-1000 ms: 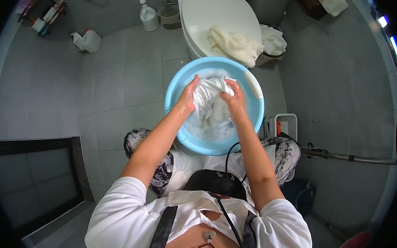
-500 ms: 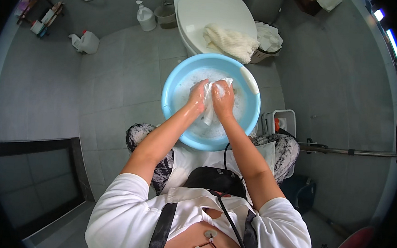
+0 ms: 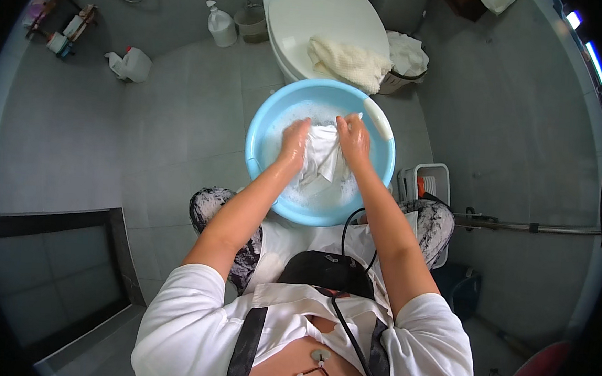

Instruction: The person is washing a white garment in a blue basin filled with soapy water. They scrub and squeeze the fabric by hand and submerge it in the water repeatedly.

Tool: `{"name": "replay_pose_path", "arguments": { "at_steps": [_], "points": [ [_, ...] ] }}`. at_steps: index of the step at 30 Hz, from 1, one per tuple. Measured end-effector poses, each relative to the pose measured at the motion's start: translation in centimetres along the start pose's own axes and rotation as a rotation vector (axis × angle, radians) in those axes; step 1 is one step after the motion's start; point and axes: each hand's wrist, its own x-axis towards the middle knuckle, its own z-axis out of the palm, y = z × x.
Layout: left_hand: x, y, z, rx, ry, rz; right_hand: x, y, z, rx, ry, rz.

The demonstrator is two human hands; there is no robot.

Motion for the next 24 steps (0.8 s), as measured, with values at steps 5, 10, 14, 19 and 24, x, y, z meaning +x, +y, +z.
{"name": "replay_pose_path", "arguments": {
  "at_steps": [5,10,14,19,24],
  "points": [
    [2.6,1.5,-2.1,0.323,0.074,0.076,0.6,3.9,0.6,0.024,-0.025,-0.158],
    [2.6,-2.9,-3.9,1.348,-0.127,0.259,-1.9,1.8,1.1,-0.384,-0.343,-0.036],
    [0.9,-2.1,-4.0,1.577,-0.239,0.18,-2.1,3.1,2.9,-0.536,-0.594,0.03],
    [1.1,-0.7,-2.7,1.519,-0.257,0.127,1.1,4.6,5.5,-0.616,-0.702,0.285],
    [2.7,-0.6,-3.4,0.536,-0.225,-0.001,0.3,2.2,2.0,0.062,-0.26,0.107]
  ]
}}
